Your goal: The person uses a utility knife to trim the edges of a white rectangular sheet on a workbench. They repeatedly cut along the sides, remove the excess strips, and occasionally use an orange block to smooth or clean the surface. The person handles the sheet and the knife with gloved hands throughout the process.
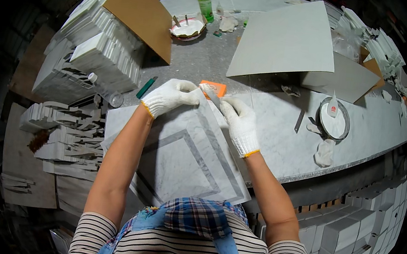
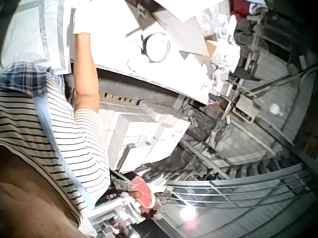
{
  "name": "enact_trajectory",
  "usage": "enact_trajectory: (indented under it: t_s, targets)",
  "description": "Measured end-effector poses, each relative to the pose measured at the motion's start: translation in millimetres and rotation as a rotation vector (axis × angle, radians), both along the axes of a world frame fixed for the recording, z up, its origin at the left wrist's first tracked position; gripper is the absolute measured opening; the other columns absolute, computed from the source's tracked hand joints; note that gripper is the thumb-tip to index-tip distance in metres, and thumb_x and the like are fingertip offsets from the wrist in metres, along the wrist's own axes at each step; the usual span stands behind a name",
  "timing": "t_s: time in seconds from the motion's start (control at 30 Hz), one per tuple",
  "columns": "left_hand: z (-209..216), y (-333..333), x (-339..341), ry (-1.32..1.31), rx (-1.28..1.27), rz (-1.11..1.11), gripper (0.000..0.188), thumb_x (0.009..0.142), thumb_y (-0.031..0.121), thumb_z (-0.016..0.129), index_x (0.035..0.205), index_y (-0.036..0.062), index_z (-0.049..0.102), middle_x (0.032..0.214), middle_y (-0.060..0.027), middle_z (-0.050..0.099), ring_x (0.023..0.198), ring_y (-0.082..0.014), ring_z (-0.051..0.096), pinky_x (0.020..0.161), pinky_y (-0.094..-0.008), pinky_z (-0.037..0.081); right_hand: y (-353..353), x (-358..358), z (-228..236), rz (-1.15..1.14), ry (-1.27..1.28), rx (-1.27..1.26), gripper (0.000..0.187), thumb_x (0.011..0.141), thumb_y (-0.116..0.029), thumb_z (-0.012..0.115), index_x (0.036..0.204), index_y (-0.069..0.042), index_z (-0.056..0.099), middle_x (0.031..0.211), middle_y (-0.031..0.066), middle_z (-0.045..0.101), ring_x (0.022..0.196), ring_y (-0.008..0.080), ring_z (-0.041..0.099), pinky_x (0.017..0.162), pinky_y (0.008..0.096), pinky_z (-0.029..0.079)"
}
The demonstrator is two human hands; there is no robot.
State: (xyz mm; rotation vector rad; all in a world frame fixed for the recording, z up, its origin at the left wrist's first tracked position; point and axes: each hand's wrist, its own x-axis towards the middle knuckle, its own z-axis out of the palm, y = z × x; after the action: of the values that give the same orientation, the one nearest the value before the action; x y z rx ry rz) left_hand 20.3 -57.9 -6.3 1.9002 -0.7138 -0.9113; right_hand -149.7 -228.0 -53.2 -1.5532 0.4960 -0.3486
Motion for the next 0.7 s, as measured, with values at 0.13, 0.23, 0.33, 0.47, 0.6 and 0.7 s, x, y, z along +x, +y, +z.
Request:
enact_trajectory:
  t_s: [0.13, 0.23, 0.33, 0.47, 0.6, 0.7]
  targets:
    - [-6.9, 0.4, 3.8, 0.031, -0.022, -0.01, 0.034, 0.086, 0.022, 0.077, 0.108, -0.003, 0.074, 0.096, -0.0032, 0.072, 0.089, -0.0117, 0.062, 0.086, -0.0267, 0.05, 1.3, 4.5, -11.4, 0.003, -0.065, -0.145, 0.027, 0.098, -0.018, 0.066, 0.114, 0.003, 0.073, 0.102, 0.0123, 0.076, 0.093, 0.0164, 0.069, 0.083, 0.0304, 0.053]
    - [-9.8, 1.2, 5.6, 0.0, -0.01, -0.019, 0.033, 0.086, 0.022, 0.077, 0.108, -0.0027, 0.074, 0.096, -0.0034, 0.072, 0.09, -0.0119, 0.062, 0.087, -0.027, 0.05, 2.5, 5.6, -8.3, -0.004, -0.061, -0.18, 0.026, 0.098, -0.018, 0.066, 0.114, 0.002, 0.073, 0.104, 0.0147, 0.076, 0.094, 0.0186, 0.071, 0.084, 0.0312, 0.053]
    - [-5.9, 0.1, 3.8, -0.018, 0.007, -0.02, 0.034, 0.085, 0.022, 0.077, 0.108, -0.0026, 0.074, 0.096, -0.0035, 0.072, 0.09, -0.0121, 0.062, 0.087, -0.0271, 0.049, 3.8, 3.9, -6.1, -0.016, -0.079, -0.215, 0.026, 0.098, -0.019, 0.066, 0.114, 0.0, 0.073, 0.102, 0.0153, 0.076, 0.092, 0.0193, 0.071, 0.083, 0.0313, 0.053]
    - [3.1, -0.6, -1.3, -0.037, 0.031, -0.002, 0.037, 0.084, 0.024, 0.077, 0.109, -0.0031, 0.074, 0.096, -0.0043, 0.071, 0.09, -0.0127, 0.062, 0.087, -0.0268, 0.049, 3.3, 4.9, -6.6, -0.019, -0.086, -0.219, 0.026, 0.098, -0.019, 0.066, 0.114, 0.0, 0.073, 0.102, 0.0153, 0.076, 0.09, 0.0199, 0.071, 0.082, 0.0314, 0.053]
    - [-2.9, -0.3, 2.5, -0.044, 0.026, -0.015, 0.038, 0.084, 0.024, 0.076, 0.109, -0.0034, 0.074, 0.096, -0.0047, 0.071, 0.09, -0.0129, 0.061, 0.087, -0.0267, 0.049, 5.8, 4.0, -1.5, -0.028, -0.065, -0.219, 0.025, 0.098, -0.019, 0.067, 0.114, 0.0, 0.073, 0.1, 0.0148, 0.076, 0.088, 0.0198, 0.071, 0.081, 0.0315, 0.053]
    - [1.6, -0.8, 0.2, -0.068, 0.054, -0.006, 0.037, 0.084, 0.025, 0.076, 0.108, -0.0035, 0.074, 0.094, -0.0044, 0.071, 0.089, -0.0124, 0.061, 0.086, -0.0266, 0.049, 6.3, 3.5, 2.1, -0.05, -0.07, -0.276, 0.025, 0.097, -0.019, 0.067, 0.114, -0.001, 0.073, 0.101, 0.0149, 0.075, 0.088, 0.0201, 0.07, 0.08, 0.032, 0.053]
